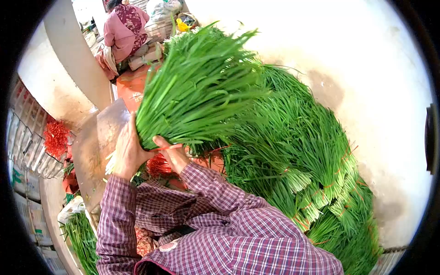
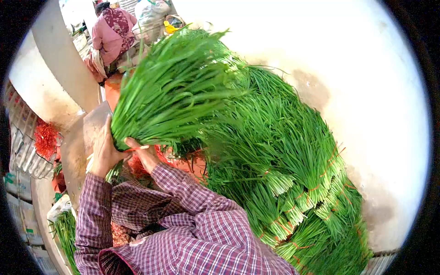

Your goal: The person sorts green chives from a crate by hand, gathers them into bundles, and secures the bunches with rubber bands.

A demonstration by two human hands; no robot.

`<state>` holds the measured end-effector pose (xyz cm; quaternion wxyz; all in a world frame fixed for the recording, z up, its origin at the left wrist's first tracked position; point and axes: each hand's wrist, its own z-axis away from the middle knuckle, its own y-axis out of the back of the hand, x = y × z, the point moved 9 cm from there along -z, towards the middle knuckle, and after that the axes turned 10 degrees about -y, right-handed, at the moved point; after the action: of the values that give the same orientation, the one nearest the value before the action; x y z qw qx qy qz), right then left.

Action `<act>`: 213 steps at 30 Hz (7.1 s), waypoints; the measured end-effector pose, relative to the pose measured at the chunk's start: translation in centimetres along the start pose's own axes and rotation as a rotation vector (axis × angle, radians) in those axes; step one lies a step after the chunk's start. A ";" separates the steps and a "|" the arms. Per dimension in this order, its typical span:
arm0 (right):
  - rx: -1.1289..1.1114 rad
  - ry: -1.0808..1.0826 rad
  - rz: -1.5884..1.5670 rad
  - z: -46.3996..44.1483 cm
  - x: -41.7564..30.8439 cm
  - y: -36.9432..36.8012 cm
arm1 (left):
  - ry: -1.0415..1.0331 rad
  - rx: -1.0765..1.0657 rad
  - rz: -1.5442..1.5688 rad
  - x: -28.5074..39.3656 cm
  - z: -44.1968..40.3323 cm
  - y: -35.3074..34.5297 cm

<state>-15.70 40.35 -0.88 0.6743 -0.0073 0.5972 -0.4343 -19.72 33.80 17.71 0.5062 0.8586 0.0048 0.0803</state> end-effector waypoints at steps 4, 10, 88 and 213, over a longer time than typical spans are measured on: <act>-0.083 -0.193 -0.198 5.3 -0.4 2.9 | -0.115 -0.169 0.200 2.4 -1.2 -4.4; 0.040 0.044 -0.488 6.3 -0.5 10.1 | -0.296 -0.304 -0.109 9.6 -3.4 -10.7; 0.044 0.314 0.546 -14.1 -7.6 2.1 | 1.242 0.257 -0.410 -2.3 47.6 14.2; -1.536 0.464 0.220 27.7 11.2 -74.4 | 0.905 1.095 0.313 -12.4 57.5 46.1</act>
<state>-37.16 -26.67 37.43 0.3789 -0.3192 0.8507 0.1756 -27.16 -39.73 28.85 -0.0650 0.8622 0.1304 0.4852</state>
